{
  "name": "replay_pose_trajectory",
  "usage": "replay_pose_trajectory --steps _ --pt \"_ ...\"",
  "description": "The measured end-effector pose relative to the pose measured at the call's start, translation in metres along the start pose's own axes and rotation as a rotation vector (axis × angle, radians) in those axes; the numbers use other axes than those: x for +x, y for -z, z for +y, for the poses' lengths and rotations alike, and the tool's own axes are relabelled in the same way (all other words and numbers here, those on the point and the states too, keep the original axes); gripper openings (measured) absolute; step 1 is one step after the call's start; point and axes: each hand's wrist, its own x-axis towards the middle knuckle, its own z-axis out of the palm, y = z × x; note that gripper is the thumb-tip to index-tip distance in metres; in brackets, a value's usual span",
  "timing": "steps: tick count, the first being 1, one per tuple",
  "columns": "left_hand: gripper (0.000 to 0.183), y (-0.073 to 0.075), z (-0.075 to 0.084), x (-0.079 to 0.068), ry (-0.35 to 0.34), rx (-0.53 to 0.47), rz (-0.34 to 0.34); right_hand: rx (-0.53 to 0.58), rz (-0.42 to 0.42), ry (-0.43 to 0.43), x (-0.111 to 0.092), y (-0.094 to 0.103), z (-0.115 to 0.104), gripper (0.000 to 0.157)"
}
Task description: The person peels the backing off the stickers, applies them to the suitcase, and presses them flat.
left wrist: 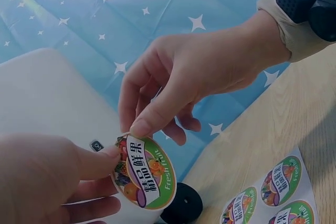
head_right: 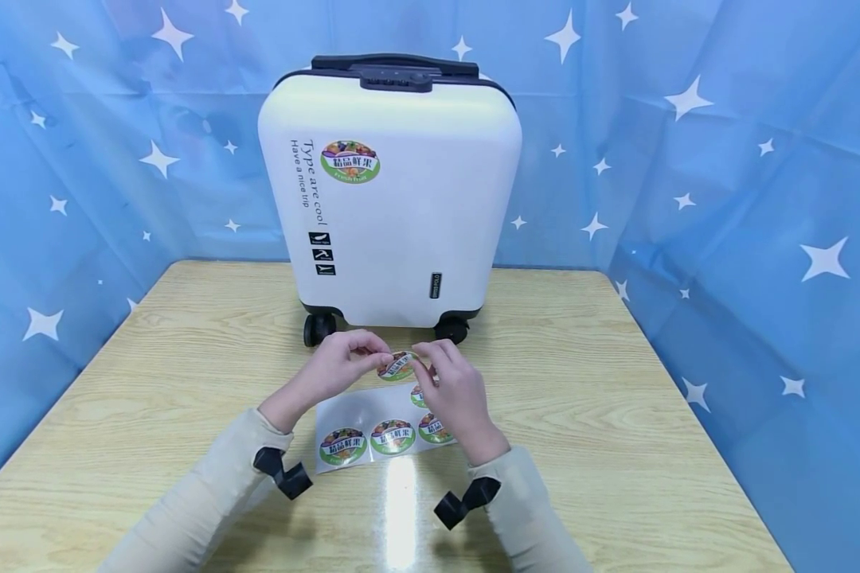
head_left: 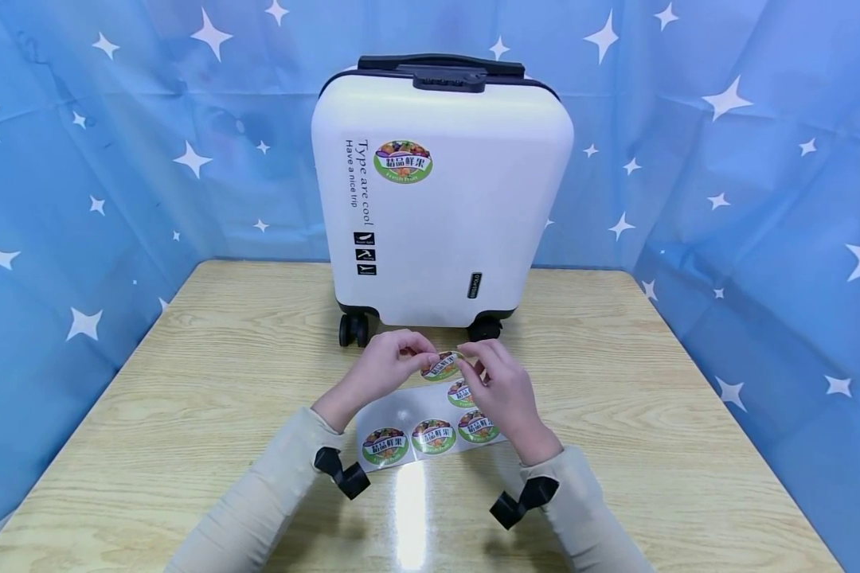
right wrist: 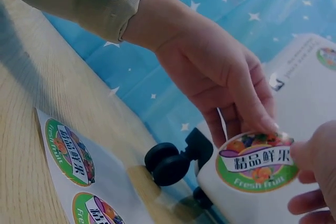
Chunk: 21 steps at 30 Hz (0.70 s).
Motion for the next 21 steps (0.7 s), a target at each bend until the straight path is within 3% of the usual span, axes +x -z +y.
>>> replay_pose_trajectory --steps 5,13,21 --pt "0.007 -0.0003 0.0014 -0.0015 -0.036 0.048 0.015 -0.004 0.005 0.015 -0.0006 -0.0011 0.0000 0.018" --pt "0.005 -0.0008 0.0005 -0.0013 -0.037 0.059 0.043 0.051 -0.012 -0.003 -0.0009 -0.0006 -0.0002 0.016" --pt "0.004 0.0048 0.0010 -0.0003 -0.052 0.033 0.107 0.186 -0.034 -0.117 0.0035 0.0062 0.0012 0.014"
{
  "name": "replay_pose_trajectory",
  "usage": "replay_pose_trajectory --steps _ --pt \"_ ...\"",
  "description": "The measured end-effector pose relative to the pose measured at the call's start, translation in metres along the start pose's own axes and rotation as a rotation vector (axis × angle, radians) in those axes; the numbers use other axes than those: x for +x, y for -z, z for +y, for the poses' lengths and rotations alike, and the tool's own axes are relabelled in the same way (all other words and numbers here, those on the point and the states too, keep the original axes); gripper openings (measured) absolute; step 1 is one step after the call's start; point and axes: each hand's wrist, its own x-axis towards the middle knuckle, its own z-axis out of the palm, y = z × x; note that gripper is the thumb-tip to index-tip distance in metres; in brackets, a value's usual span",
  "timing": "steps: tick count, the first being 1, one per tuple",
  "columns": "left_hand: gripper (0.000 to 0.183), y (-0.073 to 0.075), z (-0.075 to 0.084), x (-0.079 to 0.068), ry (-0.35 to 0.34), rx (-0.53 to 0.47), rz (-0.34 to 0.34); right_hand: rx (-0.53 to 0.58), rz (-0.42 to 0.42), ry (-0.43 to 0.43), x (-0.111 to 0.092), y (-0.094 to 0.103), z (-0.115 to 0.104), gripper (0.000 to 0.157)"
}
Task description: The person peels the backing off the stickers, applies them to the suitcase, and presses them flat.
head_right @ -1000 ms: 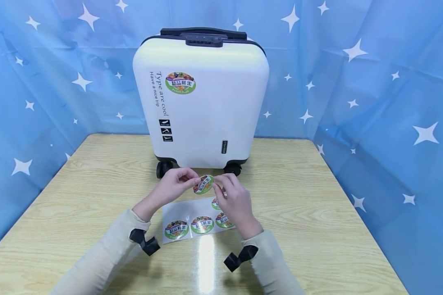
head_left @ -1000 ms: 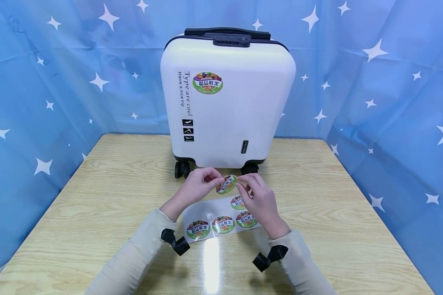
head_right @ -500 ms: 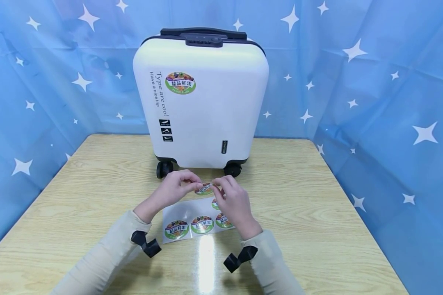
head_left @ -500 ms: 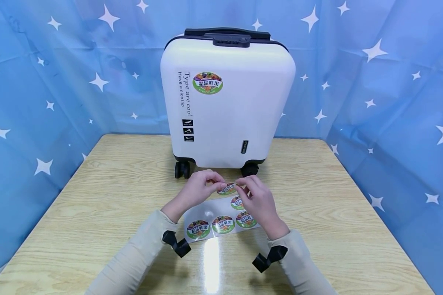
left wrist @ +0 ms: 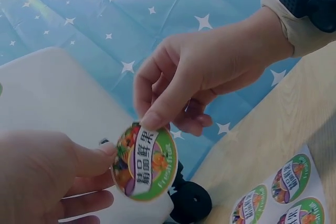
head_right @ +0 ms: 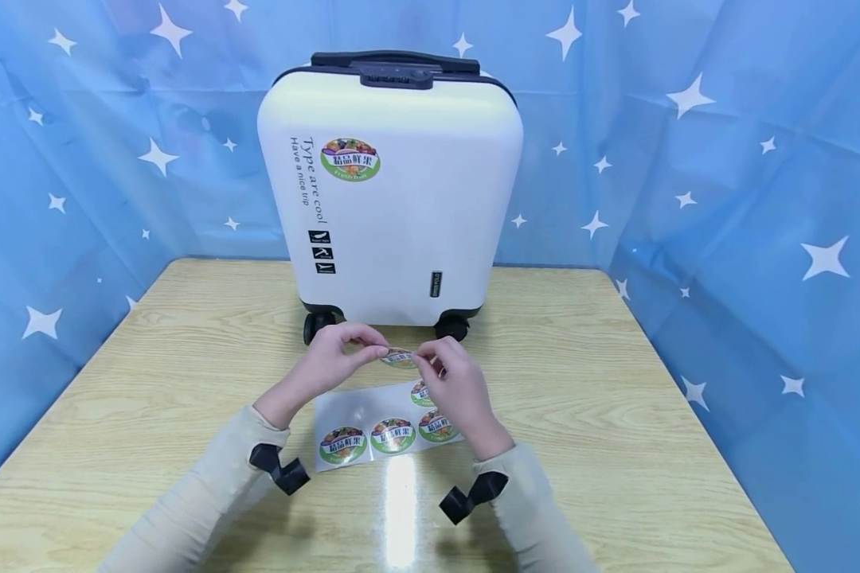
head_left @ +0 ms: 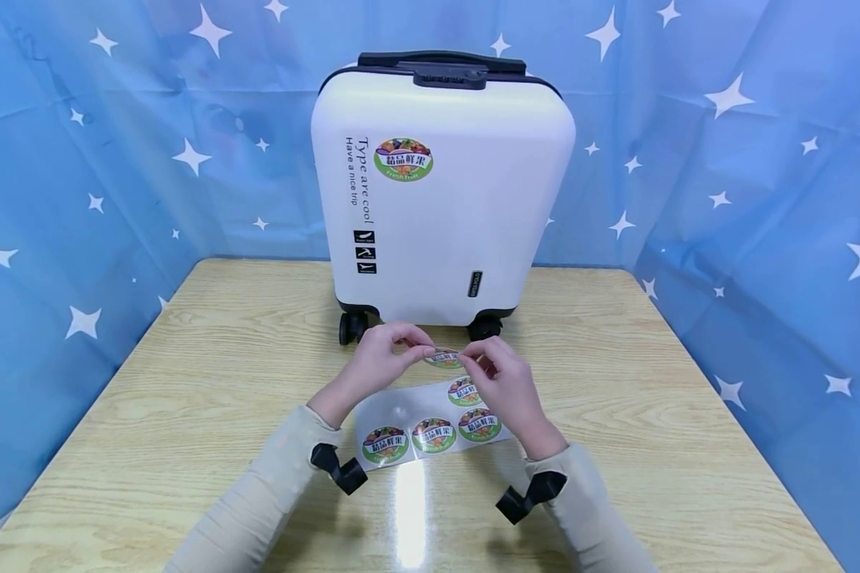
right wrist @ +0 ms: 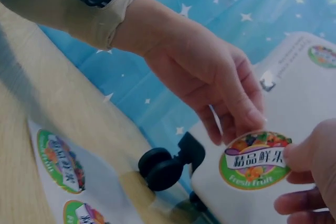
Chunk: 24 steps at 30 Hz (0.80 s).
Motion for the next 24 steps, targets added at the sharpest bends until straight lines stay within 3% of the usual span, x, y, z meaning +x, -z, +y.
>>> replay_pose_trajectory --steps 7,13,20,24 --pt "0.007 0.004 -0.002 0.002 0.009 -0.007 0.028 0.141 0.013 -0.187 0.006 0.008 -0.005 0.005" --pt "0.009 0.007 0.001 0.005 0.015 -0.086 0.050 0.296 0.022 -0.342 0.012 0.013 -0.013 0.006" --pt "0.012 0.010 0.007 0.007 0.029 -0.168 0.075 0.345 0.021 -0.370 0.024 0.026 -0.043 0.008" --pt "0.012 0.010 0.008 0.008 0.037 -0.174 0.088 0.342 0.008 -0.381 0.026 0.026 -0.043 0.007"
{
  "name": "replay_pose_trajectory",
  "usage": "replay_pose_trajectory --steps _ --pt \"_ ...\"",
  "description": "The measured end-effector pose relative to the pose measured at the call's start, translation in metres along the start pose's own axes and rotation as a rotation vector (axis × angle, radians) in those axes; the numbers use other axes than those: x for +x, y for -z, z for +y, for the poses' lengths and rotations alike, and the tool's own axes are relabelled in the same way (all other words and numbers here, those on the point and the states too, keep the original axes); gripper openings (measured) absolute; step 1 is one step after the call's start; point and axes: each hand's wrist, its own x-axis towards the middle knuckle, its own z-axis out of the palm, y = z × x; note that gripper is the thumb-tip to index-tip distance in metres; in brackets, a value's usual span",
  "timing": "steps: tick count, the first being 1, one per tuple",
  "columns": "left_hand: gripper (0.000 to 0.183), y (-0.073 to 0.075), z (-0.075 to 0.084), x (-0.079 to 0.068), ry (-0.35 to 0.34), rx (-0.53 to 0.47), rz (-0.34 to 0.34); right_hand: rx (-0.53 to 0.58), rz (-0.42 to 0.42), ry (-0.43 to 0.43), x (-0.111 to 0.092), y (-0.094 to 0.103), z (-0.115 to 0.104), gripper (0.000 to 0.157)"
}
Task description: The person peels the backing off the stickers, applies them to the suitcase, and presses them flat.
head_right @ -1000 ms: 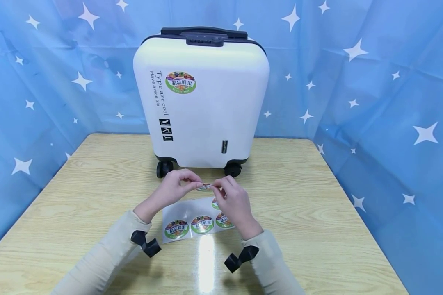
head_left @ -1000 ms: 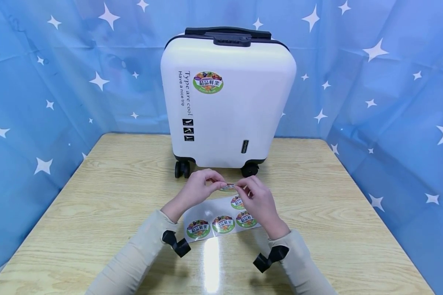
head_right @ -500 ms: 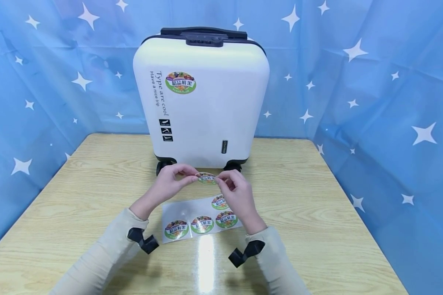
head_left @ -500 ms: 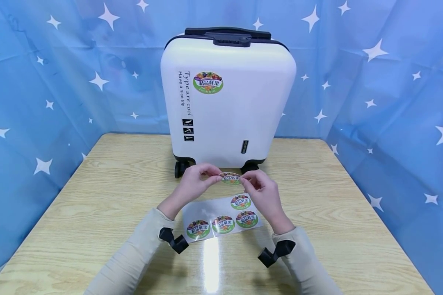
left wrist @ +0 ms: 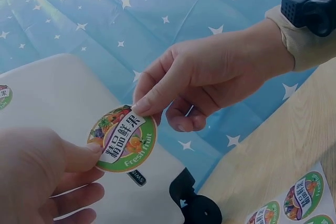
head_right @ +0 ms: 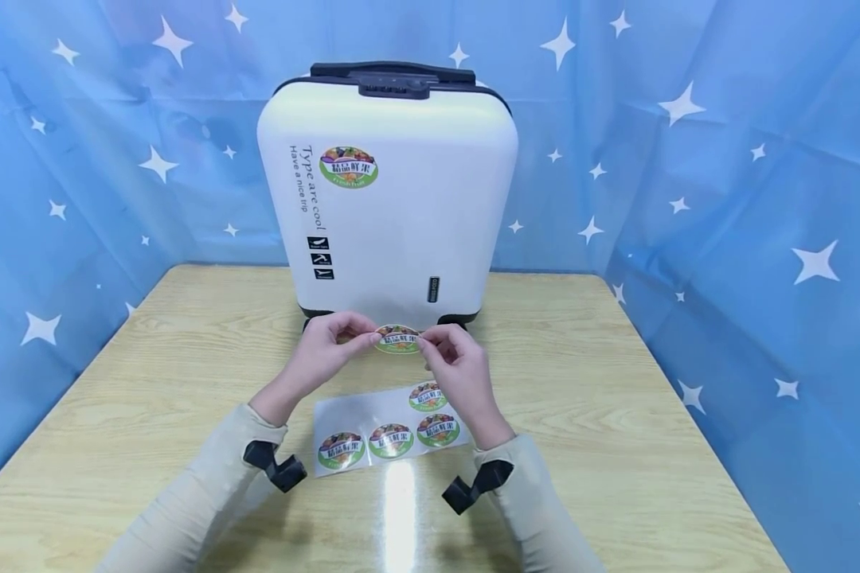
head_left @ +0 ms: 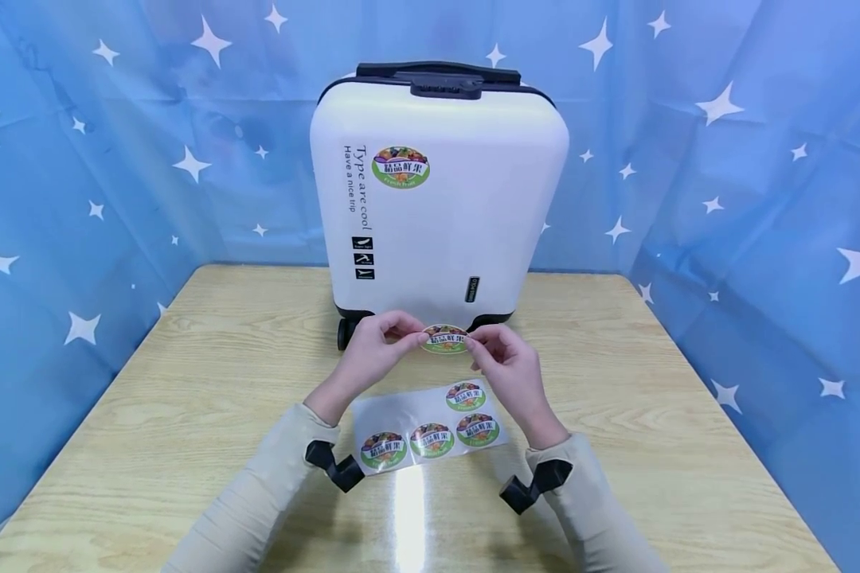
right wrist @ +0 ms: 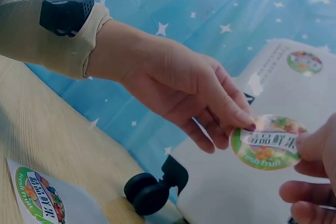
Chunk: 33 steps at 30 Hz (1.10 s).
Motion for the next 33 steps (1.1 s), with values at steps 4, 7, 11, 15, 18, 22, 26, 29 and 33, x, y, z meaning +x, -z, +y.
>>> replay_pose_trajectory --steps 4,7,11,15,18,22,26,29,33 --pt "0.011 0.001 0.011 -0.001 0.018 0.010 0.010 0.003 -0.017 -0.016 0.002 0.000 0.002 0.008" --pt "0.010 0.004 0.030 -0.005 0.012 0.027 0.011 0.004 -0.018 -0.026 0.005 0.001 0.002 0.009" --pt "0.009 0.004 0.030 -0.002 -0.027 0.036 0.009 -0.015 -0.004 -0.034 0.009 0.003 0.000 0.008" --pt "0.008 0.001 0.010 0.007 -0.066 0.047 0.029 -0.024 -0.002 -0.031 0.011 0.004 -0.003 0.008" --pt "0.007 0.001 0.011 0.007 -0.075 0.071 0.044 -0.021 -0.006 -0.023 0.012 0.004 -0.005 0.008" --pt "0.007 0.004 0.015 0.010 -0.091 0.100 0.067 -0.026 -0.011 0.003 0.014 0.004 -0.008 0.009" --pt "0.007 0.007 0.019 0.014 -0.119 0.109 0.081 -0.016 -0.018 0.029 0.018 0.006 -0.011 0.009" --pt "0.006 0.009 0.024 0.017 -0.122 0.099 0.084 0.000 -0.026 0.036 0.021 0.007 -0.012 0.008" --pt "0.007 0.011 0.031 0.020 -0.114 0.095 0.090 0.019 -0.033 0.031 0.025 0.009 -0.015 0.009"
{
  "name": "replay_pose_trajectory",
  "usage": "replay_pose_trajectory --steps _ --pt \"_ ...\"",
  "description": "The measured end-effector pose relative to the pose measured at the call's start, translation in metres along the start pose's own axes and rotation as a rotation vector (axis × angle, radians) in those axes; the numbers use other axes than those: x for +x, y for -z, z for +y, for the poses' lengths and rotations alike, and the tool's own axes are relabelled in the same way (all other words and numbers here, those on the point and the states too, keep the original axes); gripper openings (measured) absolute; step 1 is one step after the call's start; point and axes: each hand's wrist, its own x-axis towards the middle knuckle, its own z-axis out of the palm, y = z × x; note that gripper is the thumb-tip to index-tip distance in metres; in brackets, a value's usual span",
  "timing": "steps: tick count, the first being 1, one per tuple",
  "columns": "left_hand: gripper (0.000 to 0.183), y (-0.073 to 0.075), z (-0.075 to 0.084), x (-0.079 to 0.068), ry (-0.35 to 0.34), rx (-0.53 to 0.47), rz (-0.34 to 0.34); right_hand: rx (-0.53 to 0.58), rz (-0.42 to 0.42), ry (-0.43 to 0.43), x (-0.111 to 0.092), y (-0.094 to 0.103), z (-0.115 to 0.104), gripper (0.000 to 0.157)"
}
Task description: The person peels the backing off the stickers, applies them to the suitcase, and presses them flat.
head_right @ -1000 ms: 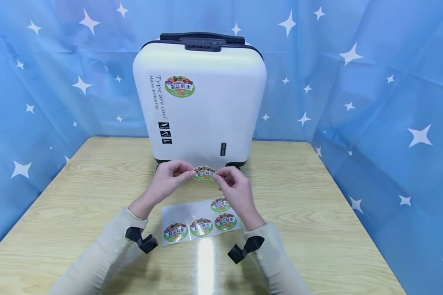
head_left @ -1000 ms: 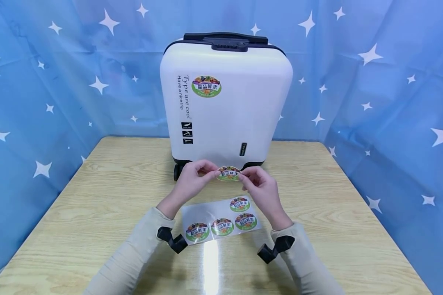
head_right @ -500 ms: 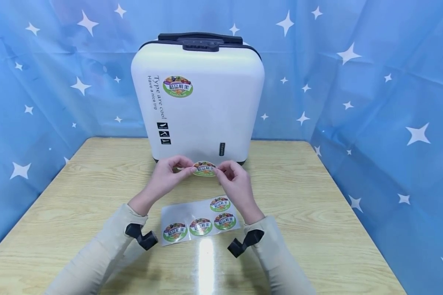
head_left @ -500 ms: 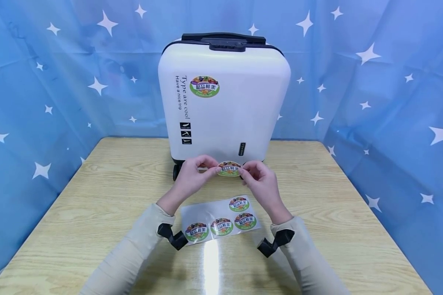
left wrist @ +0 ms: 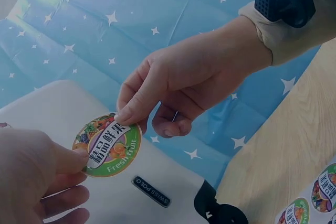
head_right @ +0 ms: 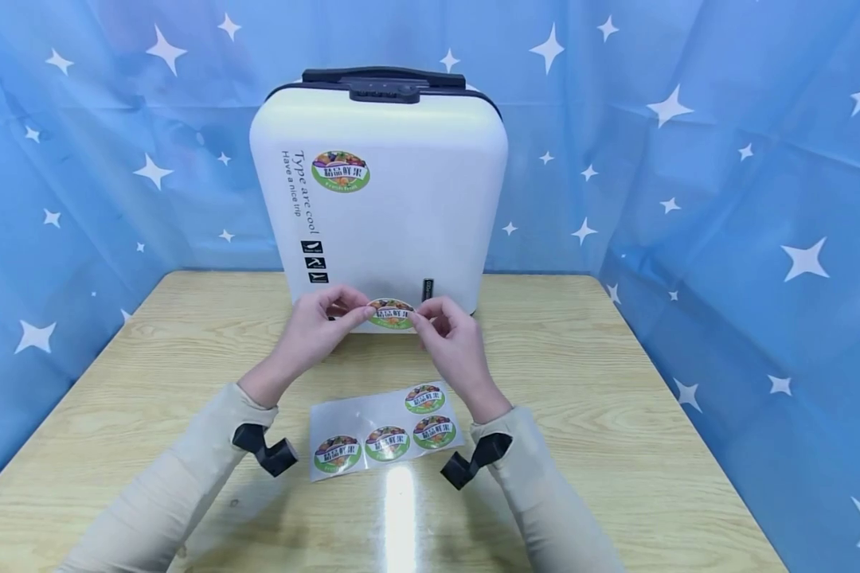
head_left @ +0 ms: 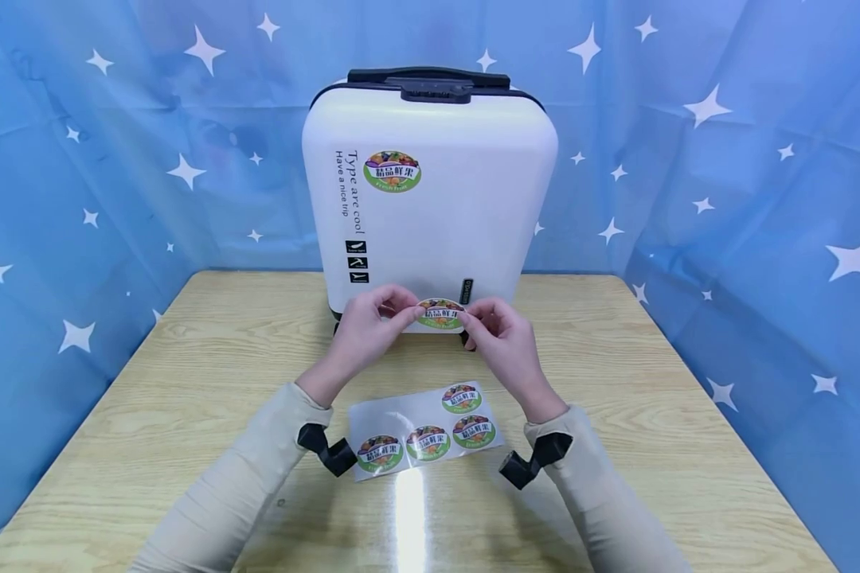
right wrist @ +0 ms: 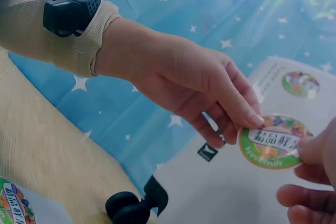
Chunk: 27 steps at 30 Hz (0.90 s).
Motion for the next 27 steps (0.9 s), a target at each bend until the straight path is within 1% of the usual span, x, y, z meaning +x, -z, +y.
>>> replay_pose_trajectory --steps 3,8,14,21,27 --pt "0.008 0.002 0.005 0.003 -0.001 0.008 -0.006 0.009 0.002 -0.001 0.003 0.002 -0.004 0.009" --pt "0.008 0.007 0.011 0.008 -0.011 0.010 -0.014 0.017 -0.004 0.028 0.010 0.005 -0.010 0.010" --pt "0.009 0.009 0.016 0.014 -0.041 0.018 -0.015 0.020 -0.001 0.039 0.013 0.008 -0.014 0.010" --pt "0.009 0.012 0.024 0.020 -0.071 0.020 0.008 0.018 0.029 0.052 0.019 0.009 -0.022 0.011" --pt "0.010 0.018 0.030 0.026 -0.075 0.039 0.016 0.010 0.026 0.083 0.024 0.009 -0.026 0.012"
